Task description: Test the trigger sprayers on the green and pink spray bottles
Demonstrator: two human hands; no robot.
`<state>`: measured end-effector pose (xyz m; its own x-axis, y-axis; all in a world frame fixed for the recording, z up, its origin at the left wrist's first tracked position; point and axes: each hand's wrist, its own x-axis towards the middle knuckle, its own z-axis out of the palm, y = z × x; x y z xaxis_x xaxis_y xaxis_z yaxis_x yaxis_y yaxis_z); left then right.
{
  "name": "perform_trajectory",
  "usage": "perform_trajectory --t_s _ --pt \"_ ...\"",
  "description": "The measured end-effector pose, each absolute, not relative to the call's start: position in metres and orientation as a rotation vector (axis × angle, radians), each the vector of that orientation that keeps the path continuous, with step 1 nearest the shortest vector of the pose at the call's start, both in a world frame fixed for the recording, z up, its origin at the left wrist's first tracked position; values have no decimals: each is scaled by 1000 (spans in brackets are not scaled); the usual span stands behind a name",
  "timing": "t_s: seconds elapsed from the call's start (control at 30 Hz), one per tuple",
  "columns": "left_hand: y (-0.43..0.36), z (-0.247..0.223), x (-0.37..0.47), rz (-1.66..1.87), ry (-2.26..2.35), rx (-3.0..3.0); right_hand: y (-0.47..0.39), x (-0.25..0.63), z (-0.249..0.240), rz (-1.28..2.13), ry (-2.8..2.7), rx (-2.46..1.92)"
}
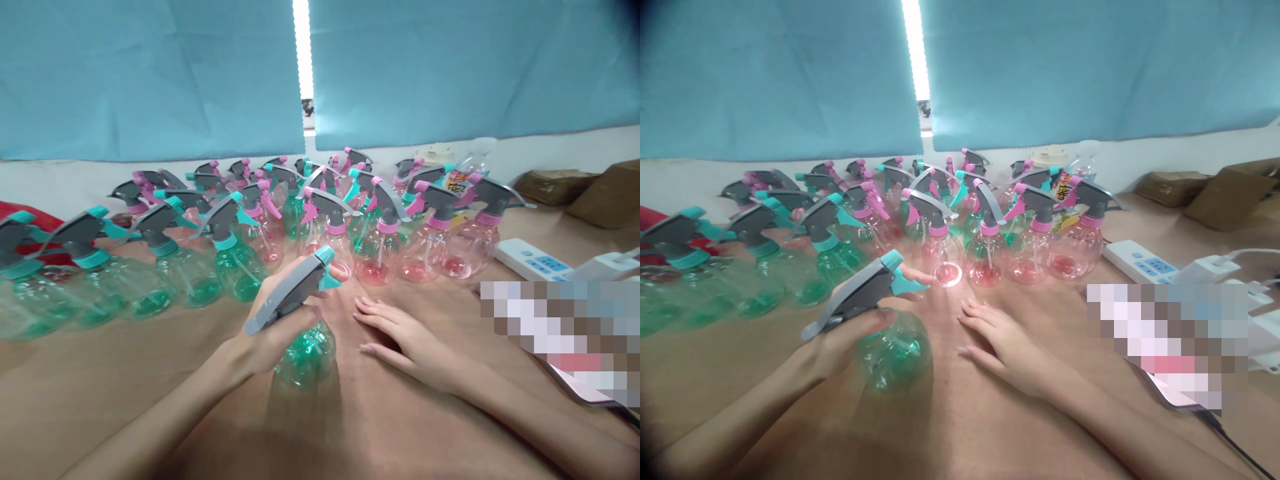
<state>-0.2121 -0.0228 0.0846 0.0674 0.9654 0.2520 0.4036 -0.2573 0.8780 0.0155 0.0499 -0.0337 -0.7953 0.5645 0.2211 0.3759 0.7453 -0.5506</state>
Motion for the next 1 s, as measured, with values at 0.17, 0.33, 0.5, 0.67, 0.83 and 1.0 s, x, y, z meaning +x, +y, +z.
perform_trajectory --t_s 0.17,0.33,0.5,0.67,0.83,1.0 --pt "-25 85 -210 1204 1335 1580 51 15 -33 683 -2597 -727" --pt "-21 85 -212 1210 1228 1679 51 15 -33 693 -2608 -739" --pt "-21 82 -212 1203 1249 1622 50 15 -33 707 -2586 -739" --pt "-23 84 -209 1224 1311 1594 51 15 -33 704 -2604 -748" --pt "-23 85 -208 1246 1300 1608 51 15 -34 702 -2600 -738" --pt "-21 84 -210 1212 1315 1611 51 15 -33 699 -2602 -753"
